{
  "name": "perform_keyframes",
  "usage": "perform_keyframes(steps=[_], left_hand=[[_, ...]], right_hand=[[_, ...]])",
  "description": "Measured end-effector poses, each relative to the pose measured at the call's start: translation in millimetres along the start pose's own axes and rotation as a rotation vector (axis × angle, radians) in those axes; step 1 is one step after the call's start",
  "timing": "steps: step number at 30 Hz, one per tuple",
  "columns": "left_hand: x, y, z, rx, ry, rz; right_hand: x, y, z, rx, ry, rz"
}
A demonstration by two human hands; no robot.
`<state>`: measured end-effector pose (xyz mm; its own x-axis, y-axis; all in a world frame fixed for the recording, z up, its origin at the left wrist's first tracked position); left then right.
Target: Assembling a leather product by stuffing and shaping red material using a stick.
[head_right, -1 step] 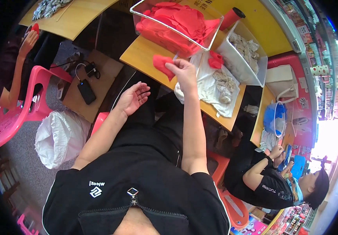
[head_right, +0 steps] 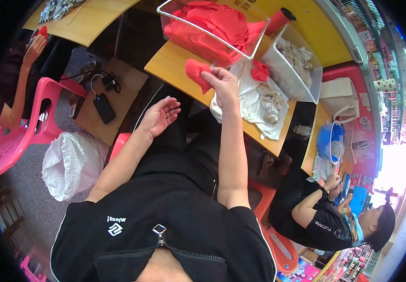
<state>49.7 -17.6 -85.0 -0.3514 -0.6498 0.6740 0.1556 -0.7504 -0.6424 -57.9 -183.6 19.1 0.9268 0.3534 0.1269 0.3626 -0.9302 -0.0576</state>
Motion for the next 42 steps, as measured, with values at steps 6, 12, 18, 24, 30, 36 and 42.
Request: perform_keyframes(steps=[6, 12, 18, 24, 30, 36, 42], left_hand=[[1, -5, 8, 0.467, 0.278, 0.098], [53, -72, 32, 1.614, 1.060, 0.259], [39, -38, 31, 0.749, 0.293, -0.123], [38, -37, 21, 0.322, 0.143, -0.259], [37, -33, 16, 0.350, 0.247, -0.255], [31, -27, 16, 0.250, 0.225, -0.220], [17, -18, 8, 0.159, 0.332, -0.026]], right_hand=[[5, -10, -1, -0.471, -0.992, 0.190], [25, -50, 6, -0.099, -0.501, 0.019], [18, -66, 7, 0.043, -0.012, -0.002], [22, -77, 9, 0.050, -0.451, -0.168], [35, -79, 0, 0.014, -0.468, -0.142], [16, -36, -19, 0.069, -0.073, -0.056], [2, -4, 3, -0.347, -1.035, 0.112]])
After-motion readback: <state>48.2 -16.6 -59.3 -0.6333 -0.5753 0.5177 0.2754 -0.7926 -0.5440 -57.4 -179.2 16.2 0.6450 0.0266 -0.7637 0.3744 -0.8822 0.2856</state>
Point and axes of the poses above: each hand's wrist, its own y-axis towards the middle knuckle, its own x-axis out of the palm, z = x × y, the point moved 4 cm from there along y, towards the middle knuckle, and after that the axes turned 13 degrees about z, right-handed, at the moved point
